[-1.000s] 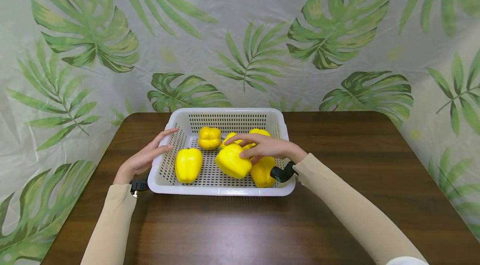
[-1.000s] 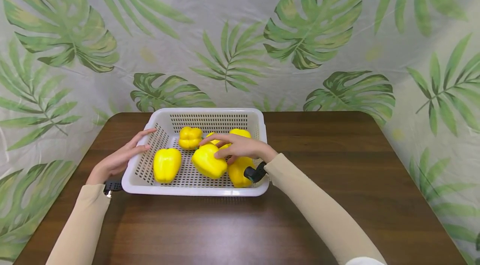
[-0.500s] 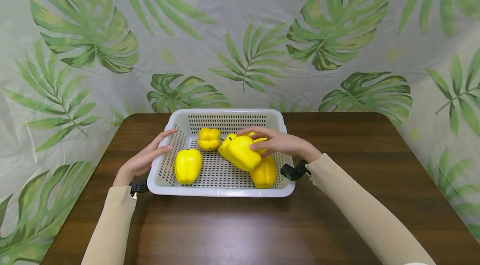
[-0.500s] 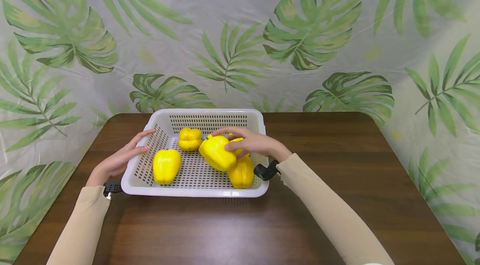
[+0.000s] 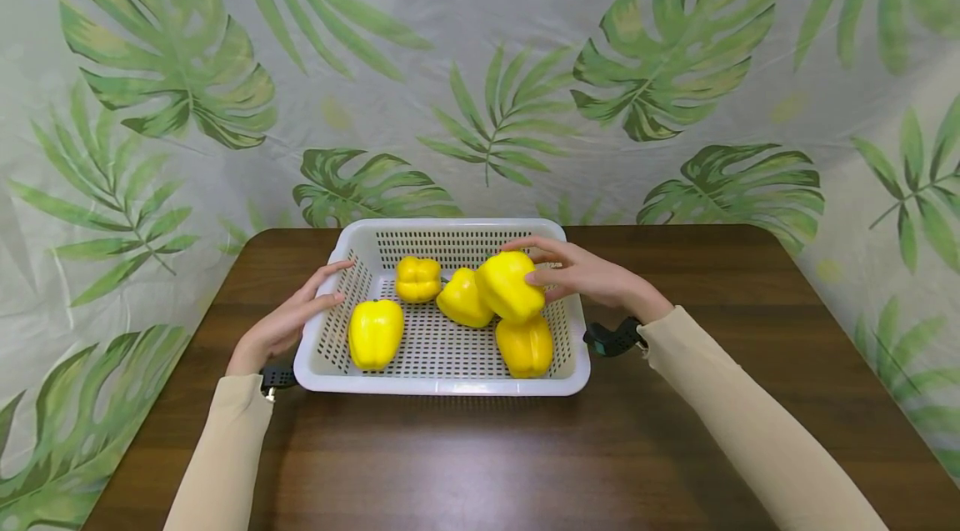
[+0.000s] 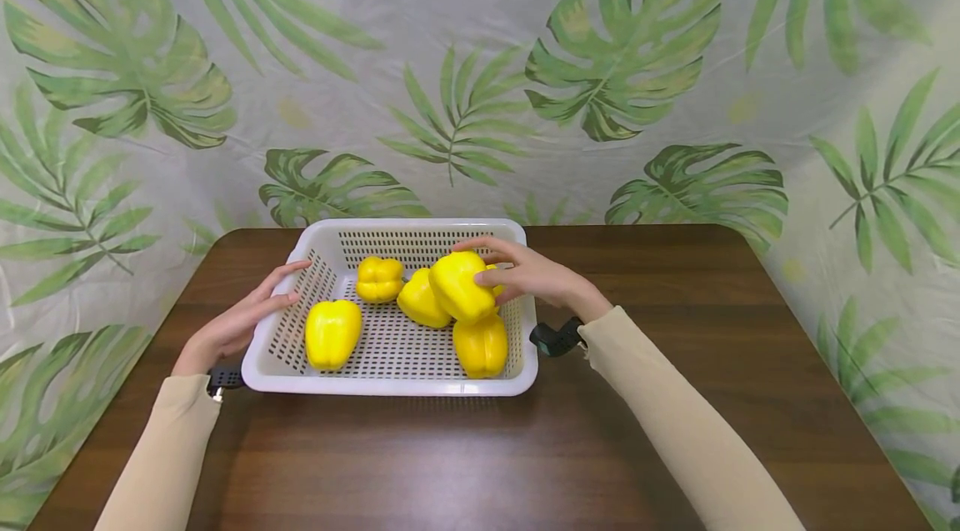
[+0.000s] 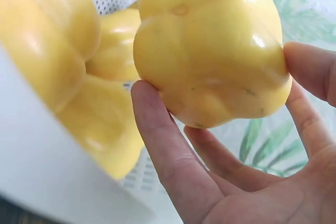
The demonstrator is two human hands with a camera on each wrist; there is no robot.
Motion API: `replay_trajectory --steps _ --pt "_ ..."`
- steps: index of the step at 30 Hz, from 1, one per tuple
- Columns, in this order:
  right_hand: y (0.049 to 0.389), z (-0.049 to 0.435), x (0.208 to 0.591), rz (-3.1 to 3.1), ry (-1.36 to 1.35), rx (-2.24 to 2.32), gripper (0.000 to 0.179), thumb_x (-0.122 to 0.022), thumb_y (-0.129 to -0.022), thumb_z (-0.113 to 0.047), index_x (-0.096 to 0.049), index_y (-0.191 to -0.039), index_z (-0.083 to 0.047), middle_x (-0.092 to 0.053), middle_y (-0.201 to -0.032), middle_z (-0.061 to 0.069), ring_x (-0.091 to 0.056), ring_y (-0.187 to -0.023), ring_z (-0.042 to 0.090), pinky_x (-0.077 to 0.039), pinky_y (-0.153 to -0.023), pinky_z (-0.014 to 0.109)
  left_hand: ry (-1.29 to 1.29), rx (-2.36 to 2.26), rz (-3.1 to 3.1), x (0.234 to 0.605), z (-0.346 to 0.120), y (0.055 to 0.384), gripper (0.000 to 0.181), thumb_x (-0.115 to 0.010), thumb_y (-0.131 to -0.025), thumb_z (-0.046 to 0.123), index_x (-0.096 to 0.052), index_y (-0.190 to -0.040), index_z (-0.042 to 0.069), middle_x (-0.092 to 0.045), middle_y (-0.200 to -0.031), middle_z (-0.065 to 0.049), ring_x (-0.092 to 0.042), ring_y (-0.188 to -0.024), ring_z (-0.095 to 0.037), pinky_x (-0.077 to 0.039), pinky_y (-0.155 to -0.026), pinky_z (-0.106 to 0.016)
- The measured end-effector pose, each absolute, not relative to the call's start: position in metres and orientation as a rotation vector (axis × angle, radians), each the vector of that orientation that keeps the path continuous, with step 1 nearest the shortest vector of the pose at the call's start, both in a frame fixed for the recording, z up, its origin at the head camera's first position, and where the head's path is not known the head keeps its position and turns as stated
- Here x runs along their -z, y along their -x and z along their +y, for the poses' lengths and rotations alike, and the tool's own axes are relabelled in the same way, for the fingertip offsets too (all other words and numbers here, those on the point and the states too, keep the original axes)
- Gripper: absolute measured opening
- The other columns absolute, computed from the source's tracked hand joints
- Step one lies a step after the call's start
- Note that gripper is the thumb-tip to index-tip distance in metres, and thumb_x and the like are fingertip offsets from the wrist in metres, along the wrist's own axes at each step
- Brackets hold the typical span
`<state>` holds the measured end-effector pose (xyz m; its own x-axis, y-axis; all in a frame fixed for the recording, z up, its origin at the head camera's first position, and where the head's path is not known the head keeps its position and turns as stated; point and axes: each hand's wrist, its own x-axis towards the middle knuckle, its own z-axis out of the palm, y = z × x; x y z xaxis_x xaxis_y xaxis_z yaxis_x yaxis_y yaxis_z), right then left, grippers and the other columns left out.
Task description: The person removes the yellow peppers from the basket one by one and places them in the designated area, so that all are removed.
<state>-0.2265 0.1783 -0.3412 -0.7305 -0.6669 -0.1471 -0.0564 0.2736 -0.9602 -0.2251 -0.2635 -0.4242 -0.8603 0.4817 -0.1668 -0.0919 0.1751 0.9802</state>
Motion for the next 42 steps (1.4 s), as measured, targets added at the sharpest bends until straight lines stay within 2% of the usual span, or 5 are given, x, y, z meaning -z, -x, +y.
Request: replay_trajectory --steps 7,15,22,31,42 --pt "0.229 0.196 0.340 2.045 0.596 1.566 0.053 -0.056 -0.097 -0.017 -0.036 -0.146 -0.016 -0.032 -0.145 0.018 -0.039 -0.126 0.038 -0.049 -0.087 0.050 -0.363 -1.739 2.021 0.424 -0.263 0.225 0.059 -0.046 -0.101 0.019 -0.015 -0.151 0.023 -0.013 -0.151 -0.024 -0.040 -0.118 -0.051 -0.050 -0.074 -0.059" --pt "0.231 0.219 0.340 2.105 0.564 1.619 0.053 -0.054 -0.099 -0.020 -0.032 -0.147 -0.016 -0.035 -0.141 0.021 -0.046 -0.120 0.037 -0.050 -0.086 0.047 -0.375 -1.737 2.029 0.423 -0.263 0.224 0.060 -0.047 -0.101 0.019 -0.015 -0.152 0.022 -0.010 -0.153 -0.024 -0.039 -0.120 -0.052 -0.051 -0.074 -0.058" --pt "0.230 0.234 0.340 2.113 0.514 1.672 0.054 -0.053 -0.099 -0.022 -0.030 -0.148 -0.016 -0.034 -0.142 0.021 -0.047 -0.118 0.034 -0.048 -0.088 0.051 -0.366 -1.733 2.023 0.423 -0.263 0.223 0.059 -0.047 -0.101 0.019 -0.015 -0.151 0.023 -0.012 -0.152 -0.024 -0.042 -0.118 -0.050 -0.051 -0.073 -0.058" --pt "0.227 0.253 0.339 2.163 0.431 1.725 0.055 -0.052 -0.100 -0.022 -0.027 -0.149 -0.017 -0.031 -0.142 0.020 -0.053 -0.109 0.027 -0.052 -0.083 0.040 -0.378 -1.723 2.020 0.424 -0.265 0.224 0.060 -0.047 -0.101 0.022 -0.014 -0.151 0.025 -0.010 -0.152 -0.024 -0.043 -0.117 -0.048 -0.051 -0.074 -0.058" --pt "0.225 0.276 0.346 2.198 0.379 1.791 0.054 -0.050 -0.101 -0.021 -0.027 -0.149 -0.019 -0.033 -0.137 0.024 -0.061 -0.097 0.021 -0.053 -0.081 0.037 -0.372 -1.727 2.027 0.424 -0.264 0.223 0.059 -0.046 -0.101 0.021 -0.015 -0.151 0.026 -0.010 -0.152 -0.023 -0.043 -0.117 -0.048 -0.051 -0.074 -0.058"
